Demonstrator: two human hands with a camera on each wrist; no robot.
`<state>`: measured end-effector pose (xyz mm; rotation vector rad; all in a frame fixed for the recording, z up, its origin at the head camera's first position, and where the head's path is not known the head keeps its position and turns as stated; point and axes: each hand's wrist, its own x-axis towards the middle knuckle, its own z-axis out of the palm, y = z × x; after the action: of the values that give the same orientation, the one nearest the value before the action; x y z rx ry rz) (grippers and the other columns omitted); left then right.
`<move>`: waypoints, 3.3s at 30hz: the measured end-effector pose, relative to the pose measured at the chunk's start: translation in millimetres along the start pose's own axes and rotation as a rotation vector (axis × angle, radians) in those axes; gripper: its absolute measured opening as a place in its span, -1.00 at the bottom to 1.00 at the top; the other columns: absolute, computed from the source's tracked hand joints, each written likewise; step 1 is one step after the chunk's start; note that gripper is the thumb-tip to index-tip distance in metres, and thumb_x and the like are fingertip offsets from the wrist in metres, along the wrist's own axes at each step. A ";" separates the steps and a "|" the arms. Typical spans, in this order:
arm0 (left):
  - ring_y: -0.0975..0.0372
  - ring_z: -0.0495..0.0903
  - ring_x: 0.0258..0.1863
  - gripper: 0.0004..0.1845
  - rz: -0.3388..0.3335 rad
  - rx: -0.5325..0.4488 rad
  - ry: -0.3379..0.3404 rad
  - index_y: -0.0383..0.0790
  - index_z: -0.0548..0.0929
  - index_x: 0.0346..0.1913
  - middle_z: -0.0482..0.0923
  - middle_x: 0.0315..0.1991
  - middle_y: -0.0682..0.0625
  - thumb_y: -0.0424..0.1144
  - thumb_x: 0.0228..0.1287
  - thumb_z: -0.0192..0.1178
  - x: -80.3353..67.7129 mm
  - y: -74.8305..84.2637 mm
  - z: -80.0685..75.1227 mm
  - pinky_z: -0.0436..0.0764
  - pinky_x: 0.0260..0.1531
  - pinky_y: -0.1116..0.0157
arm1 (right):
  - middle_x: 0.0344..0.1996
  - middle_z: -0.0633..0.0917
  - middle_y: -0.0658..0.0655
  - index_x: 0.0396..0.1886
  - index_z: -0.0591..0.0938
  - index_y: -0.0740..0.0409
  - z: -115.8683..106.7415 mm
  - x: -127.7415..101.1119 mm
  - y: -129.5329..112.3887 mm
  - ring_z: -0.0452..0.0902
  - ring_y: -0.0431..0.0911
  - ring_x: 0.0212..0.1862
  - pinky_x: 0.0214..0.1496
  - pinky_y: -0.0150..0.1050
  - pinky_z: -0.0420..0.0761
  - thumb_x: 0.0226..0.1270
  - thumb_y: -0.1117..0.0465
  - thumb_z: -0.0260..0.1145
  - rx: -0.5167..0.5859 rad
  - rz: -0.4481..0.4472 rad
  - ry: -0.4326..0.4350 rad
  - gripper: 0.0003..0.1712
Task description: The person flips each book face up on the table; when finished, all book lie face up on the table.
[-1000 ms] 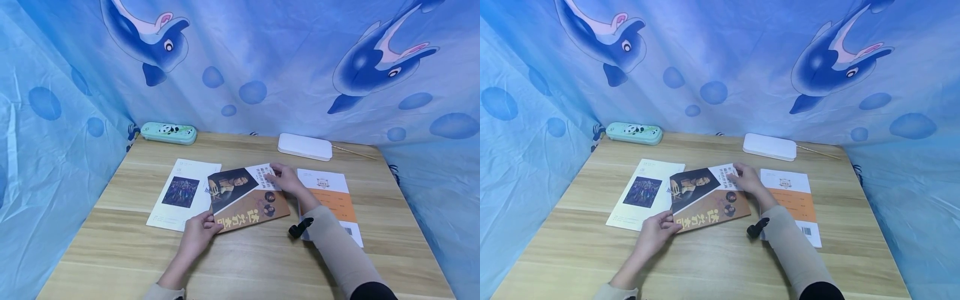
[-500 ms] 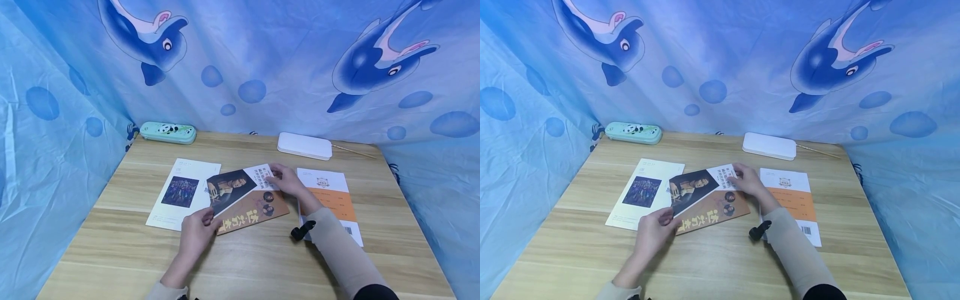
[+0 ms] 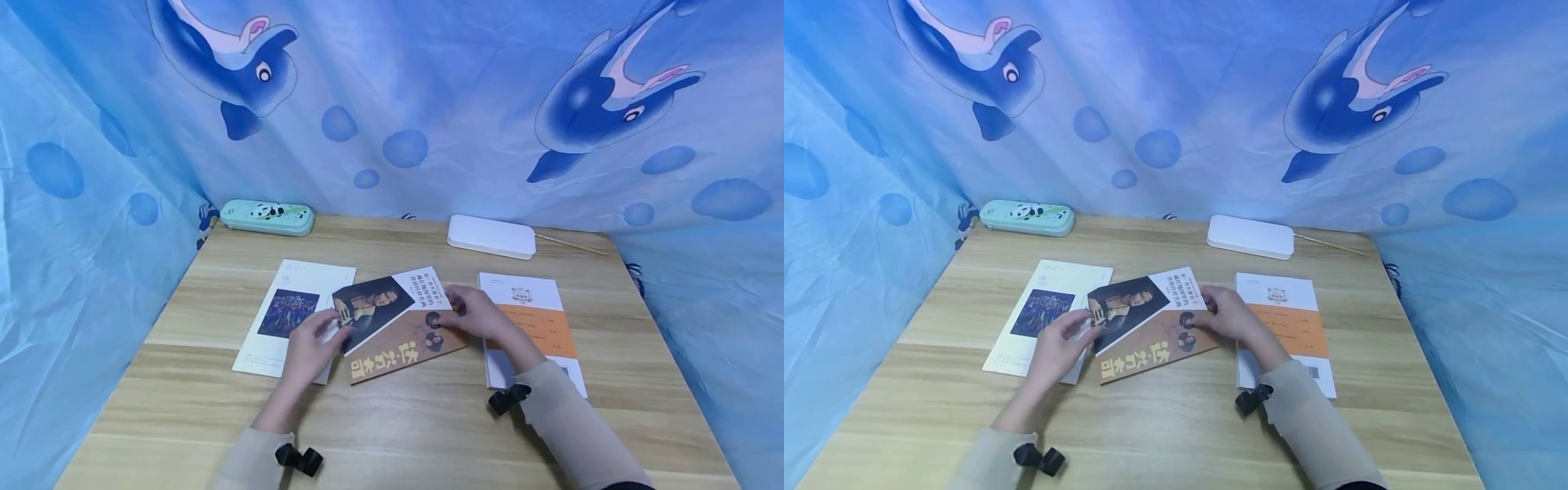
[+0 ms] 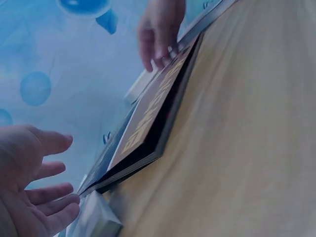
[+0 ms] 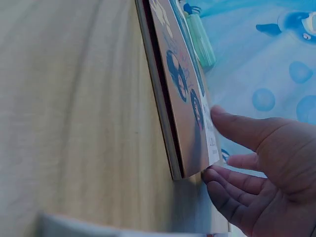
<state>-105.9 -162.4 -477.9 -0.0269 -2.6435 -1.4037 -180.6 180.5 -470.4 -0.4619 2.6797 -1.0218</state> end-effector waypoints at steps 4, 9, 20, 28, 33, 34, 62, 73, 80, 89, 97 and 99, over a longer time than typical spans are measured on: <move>-0.15 0.56 0.21 -0.46 -0.020 -0.007 -0.035 -0.33 0.61 0.22 0.52 0.28 -0.28 -0.17 0.23 0.45 13.3 -3.9 -1.1 0.57 0.22 -0.02 | -0.16 0.64 0.04 0.36 0.50 0.17 -0.9 -11.1 -0.4 0.56 -0.12 -0.16 -0.10 -0.19 0.65 0.07 0.06 0.63 -0.007 -0.002 -0.040 -0.14; -0.16 0.46 0.32 -0.34 -0.052 -0.004 -0.097 -0.34 0.47 0.37 0.38 0.40 -0.30 -0.11 0.31 0.39 24.3 -9.0 0.0 0.48 0.32 0.02 | -0.12 0.60 0.05 0.45 0.39 0.25 0.5 -19.5 -0.2 0.52 -0.12 -0.14 -0.07 -0.21 0.63 -0.12 0.07 0.72 -0.017 -0.013 -0.058 0.12; -0.12 0.31 0.43 -0.32 -0.011 0.001 -0.180 -0.30 0.41 0.42 0.29 0.46 -0.26 -0.08 0.36 0.35 39.0 -9.7 3.3 0.43 0.36 -0.03 | 0.04 0.52 0.10 0.54 0.28 0.19 2.4 -27.0 -1.3 0.47 -0.06 0.01 0.12 -0.11 0.59 -0.31 0.08 0.79 -0.109 -0.021 -0.103 0.35; -0.22 0.12 0.50 -0.24 0.021 0.112 -0.252 -0.30 0.36 0.47 0.11 0.55 -0.31 0.05 0.36 0.31 44.6 -13.3 2.7 0.22 0.42 -0.21 | 0.03 0.55 0.12 0.54 0.28 0.25 3.1 -27.8 -2.9 0.52 -0.06 -0.02 0.08 -0.13 0.63 -0.27 0.10 0.77 -0.135 -0.013 -0.089 0.32; -0.23 0.15 0.49 -0.24 0.028 0.177 -0.259 -0.36 0.40 0.43 0.20 0.50 -0.35 0.08 0.37 0.29 48.8 -10.8 2.7 0.18 0.45 -0.19 | -0.02 0.58 0.07 0.53 0.30 0.22 0.7 -27.1 -0.8 0.53 -0.10 -0.05 0.02 -0.17 0.65 -0.20 0.09 0.75 -0.147 -0.007 -0.074 0.26; -0.22 0.17 0.48 -0.25 0.029 0.185 -0.255 -0.37 0.41 0.42 0.24 0.48 -0.35 0.07 0.37 0.29 49.1 -10.3 2.6 0.19 0.46 -0.18 | -0.03 0.59 0.06 0.52 0.32 0.21 0.0 -26.8 -0.4 0.53 -0.11 -0.06 0.01 -0.18 0.65 -0.20 0.11 0.75 -0.147 -0.011 -0.066 0.24; -0.08 0.59 0.12 -0.34 0.170 0.161 -0.281 -0.36 0.59 0.24 0.62 0.15 -0.24 -0.09 0.14 0.52 10.8 -1.6 0.9 0.54 0.20 -0.07 | -0.02 0.68 0.29 0.41 0.39 0.35 -15.2 -5.9 15.9 0.63 0.09 -0.03 0.04 0.03 0.68 0.37 0.06 0.42 -0.058 -0.023 0.129 -0.24; 0.22 0.63 -0.15 -0.29 0.111 0.100 -0.376 -0.26 0.65 0.20 0.70 -0.13 0.02 -0.24 -0.12 0.64 -8.6 6.3 5.0 0.64 0.02 0.11 | 0.18 0.58 0.37 0.43 0.36 0.36 -10.7 12.2 18.3 0.49 0.24 0.23 0.31 0.17 0.50 0.27 0.08 0.51 -0.045 0.020 0.137 -0.15; 0.16 0.67 -0.01 -0.33 0.134 0.071 -0.374 -0.24 0.69 0.13 0.72 0.01 -0.02 -0.37 -0.19 0.64 -18.0 6.6 6.8 0.60 0.16 0.09 | 0.32 0.50 0.36 0.42 0.41 0.31 -8.5 19.4 16.2 0.41 0.25 0.34 0.42 0.16 0.39 0.19 0.18 0.56 -0.072 -0.017 0.103 -0.15; 0.17 0.66 0.02 -0.38 0.135 0.068 -0.343 -0.22 0.71 0.09 0.71 -0.01 0.01 -0.39 -0.18 0.63 -22.8 4.5 9.2 0.58 0.18 0.10 | 0.32 0.49 0.36 0.42 0.43 0.31 -7.4 23.4 15.0 0.40 0.25 0.34 0.40 0.15 0.41 0.24 0.21 0.53 -0.067 -0.023 0.091 -0.21; 0.14 0.65 0.07 -0.45 0.165 0.098 -0.343 -0.22 0.69 0.13 0.71 0.04 -0.02 -0.20 0.04 0.57 -23.3 4.4 7.5 0.56 0.21 0.06 | 0.30 0.49 0.39 0.41 0.41 0.32 -13.2 17.5 14.6 0.44 0.28 0.29 0.34 0.19 0.46 0.39 0.15 0.41 -0.049 -0.066 0.092 -0.31; 0.14 0.65 0.05 -0.47 0.168 0.098 -0.341 -0.24 0.68 0.14 0.71 0.03 -0.03 -0.19 0.09 0.54 -23.4 5.0 8.1 0.57 0.20 0.07 | 0.32 0.47 0.39 0.44 0.38 0.31 -16.1 13.4 14.9 0.43 0.29 0.30 0.34 0.21 0.46 0.42 0.13 0.37 -0.035 -0.066 0.093 -0.30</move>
<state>-83.3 -151.7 -481.5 -0.5079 -2.8906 -1.3139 -201.3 195.8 -470.2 -0.5257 2.7860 -1.0400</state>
